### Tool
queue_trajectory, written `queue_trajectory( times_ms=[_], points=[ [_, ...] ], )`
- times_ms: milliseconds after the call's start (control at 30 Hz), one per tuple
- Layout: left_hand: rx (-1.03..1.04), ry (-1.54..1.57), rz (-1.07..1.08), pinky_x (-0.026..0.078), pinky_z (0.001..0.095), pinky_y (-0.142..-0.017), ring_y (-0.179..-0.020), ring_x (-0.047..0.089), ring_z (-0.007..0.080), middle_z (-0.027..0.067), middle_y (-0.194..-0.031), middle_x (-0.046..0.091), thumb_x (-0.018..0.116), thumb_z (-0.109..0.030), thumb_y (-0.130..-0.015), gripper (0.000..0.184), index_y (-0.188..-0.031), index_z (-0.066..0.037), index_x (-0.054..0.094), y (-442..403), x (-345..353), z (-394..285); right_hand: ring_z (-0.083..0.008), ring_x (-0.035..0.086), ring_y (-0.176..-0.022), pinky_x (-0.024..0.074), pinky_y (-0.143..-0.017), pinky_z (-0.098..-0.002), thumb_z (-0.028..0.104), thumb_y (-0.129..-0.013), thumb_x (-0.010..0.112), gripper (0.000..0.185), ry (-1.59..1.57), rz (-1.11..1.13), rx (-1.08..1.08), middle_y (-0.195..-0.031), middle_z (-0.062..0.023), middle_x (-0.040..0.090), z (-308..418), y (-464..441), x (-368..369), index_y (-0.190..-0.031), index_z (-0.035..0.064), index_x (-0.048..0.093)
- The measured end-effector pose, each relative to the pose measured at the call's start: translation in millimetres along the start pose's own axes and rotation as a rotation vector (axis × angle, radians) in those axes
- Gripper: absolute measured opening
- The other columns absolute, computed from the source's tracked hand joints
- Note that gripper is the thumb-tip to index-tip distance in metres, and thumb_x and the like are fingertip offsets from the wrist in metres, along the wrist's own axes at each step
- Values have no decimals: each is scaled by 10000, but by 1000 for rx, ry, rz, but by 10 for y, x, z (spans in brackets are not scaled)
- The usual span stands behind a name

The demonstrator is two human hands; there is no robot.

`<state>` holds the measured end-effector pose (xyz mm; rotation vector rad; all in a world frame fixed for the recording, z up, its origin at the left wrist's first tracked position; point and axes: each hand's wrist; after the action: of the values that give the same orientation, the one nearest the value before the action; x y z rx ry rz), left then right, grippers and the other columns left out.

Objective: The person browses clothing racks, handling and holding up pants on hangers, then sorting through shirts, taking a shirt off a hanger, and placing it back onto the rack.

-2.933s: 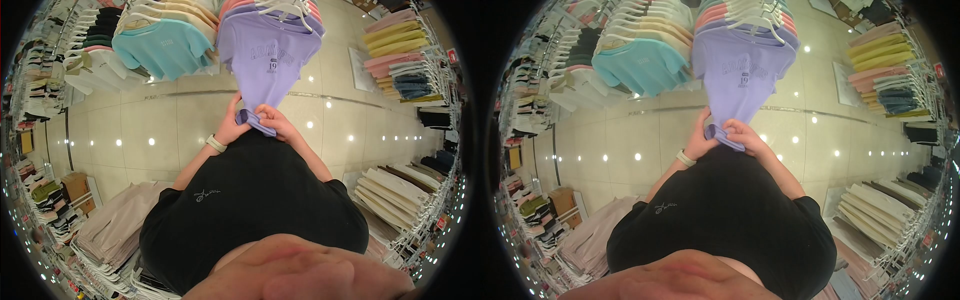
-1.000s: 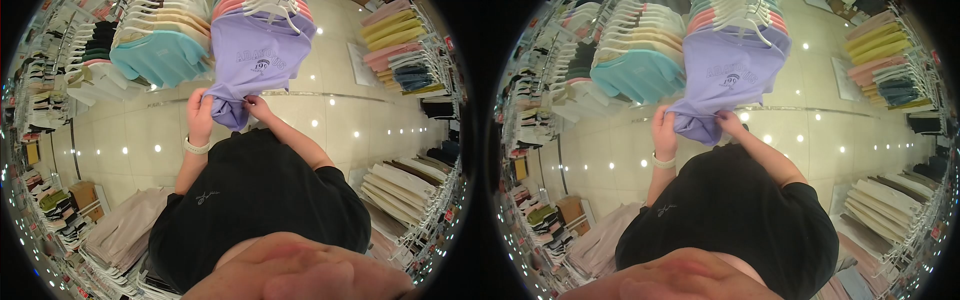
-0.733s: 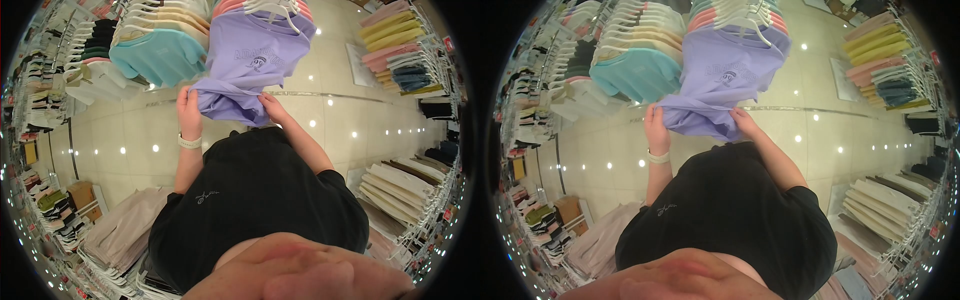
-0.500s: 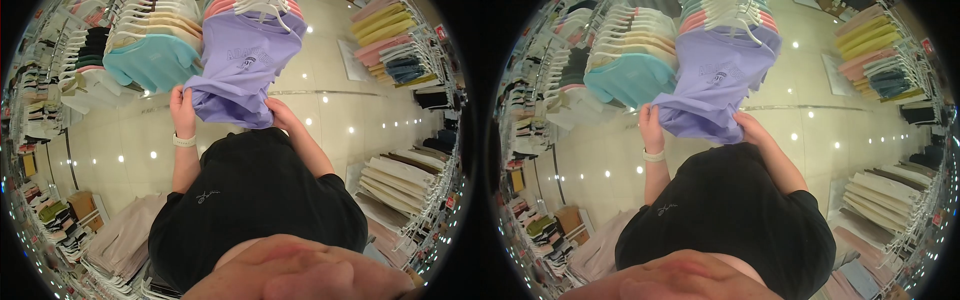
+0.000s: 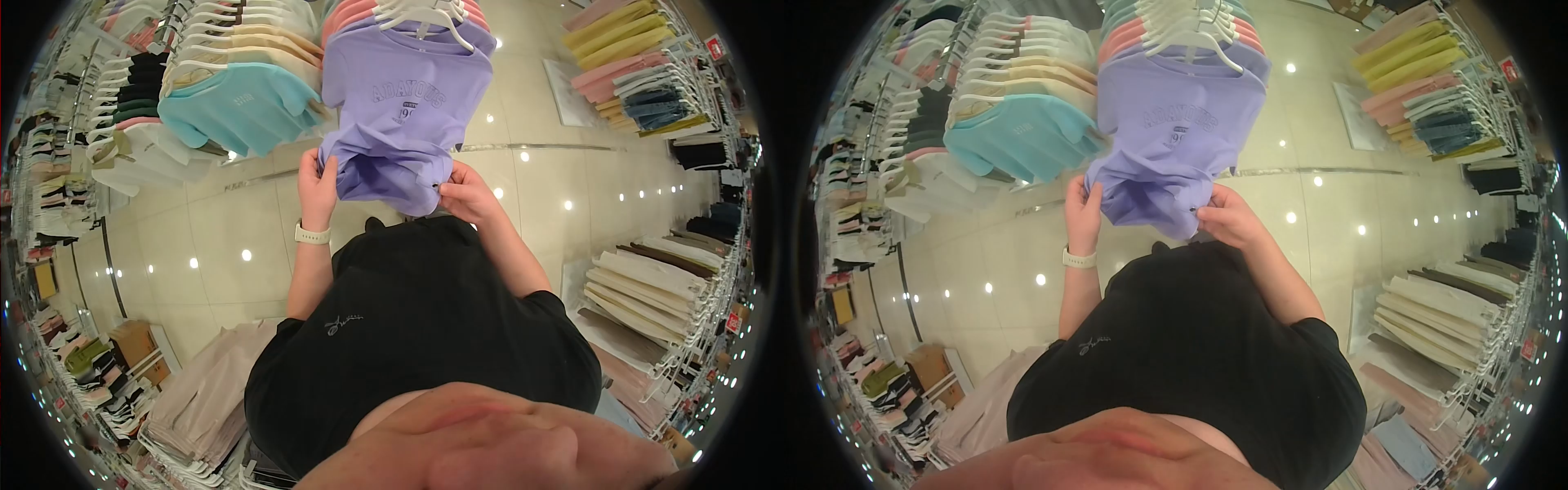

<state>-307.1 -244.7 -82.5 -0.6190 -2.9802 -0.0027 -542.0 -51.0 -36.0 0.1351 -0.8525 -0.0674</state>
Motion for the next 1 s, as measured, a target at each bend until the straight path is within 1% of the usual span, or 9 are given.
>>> queue_trajectory(
  times_ms=[100,233,333,433,500,533,633,800,1000],
  points=[
    [-16,-52,-40,451,227,-747,-827,520,52,-7,-956,603,642,-100,-1007,187,-1140,11,572,-36,-47,37,-202,685,-1093,560,-932,-369,103,-984,668,399,1,38,61,-1248,-85,683,103,-62,-63,-1355,-8,574],
    [-34,-60,-100,470,250,-805,-878,544,75,18,-1006,616,645,-103,-999,201,-1138,20,570,-109,21,-34,-236,681,-1160,553,-1003,-412,142,-1007,646,425,-71,34,135,-1293,-123,672,205,-175,-254,-1385,-21,541],
    [-41,-112,-107,494,283,-878,-967,599,133,71,-1090,644,660,-97,-980,286,-1228,19,575,-179,89,10,-227,667,-1185,548,-1018,-404,151,-1008,645,414,-116,15,157,-1315,-116,660,302,-224,-343,-1375,-16,551],
    [205,-562,-216,502,314,-948,-1072,631,199,117,-1179,654,685,-86,-951,400,-1325,4,577,-138,411,-254,-208,657,-1172,544,-995,-380,133,-1001,644,394,-109,-28,131,-1302,-102,659,422,-314,-382,-1360,-10,567],
    [212,-444,24,508,339,-971,-1117,633,230,128,-1220,652,700,-65,-928,466,-1373,-19,572,-66,574,-395,-175,664,-1102,548,-926,-337,103,-991,640,369,-142,-55,88,-1242,-77,678,566,-364,-224,-1342,3,586],
    [216,-385,144,511,351,-983,-1139,633,246,134,-1241,651,707,-55,-916,501,-1397,-31,570,-44,676,-513,-177,659,-1113,543,-938,-342,87,-984,638,378,-118,-11,79,-1249,-84,674,604,-396,-253,-1347,1,579],
    [234,-297,386,538,348,-933,-1084,650,232,126,-1217,653,722,-32,-895,497,-1375,-30,593,39,1124,-939,-184,652,-1133,534,-958,-349,40,-963,632,401,-65,78,64,-1260,-104,667,703,-464,-266,-1356,-3,565],
    [128,-313,405,558,322,-828,-954,666,203,118,-1149,664,748,-24,-875,504,-1361,-50,617,-37,1466,-889,-192,658,-1134,527,-951,-329,-4,-952,626,409,33,62,67,-1258,-132,665,842,-511,-343,-1355,-21,554],
    [99,-379,414,555,304,-765,-847,665,177,101,-1056,683,758,-30,-868,406,-1264,-33,670,-99,1693,-787,-160,661,-1083,521,-915,-305,47,-965,667,307,317,86,104,-1184,-90,698,843,-518,-799,-1267,2,633]
  ],
)
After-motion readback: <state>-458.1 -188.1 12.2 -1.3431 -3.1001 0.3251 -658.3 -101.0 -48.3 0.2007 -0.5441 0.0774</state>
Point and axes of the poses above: each hand's wrist, its own y-axis away from the middle knuckle, its own x-axis out of the palm, z = x × y
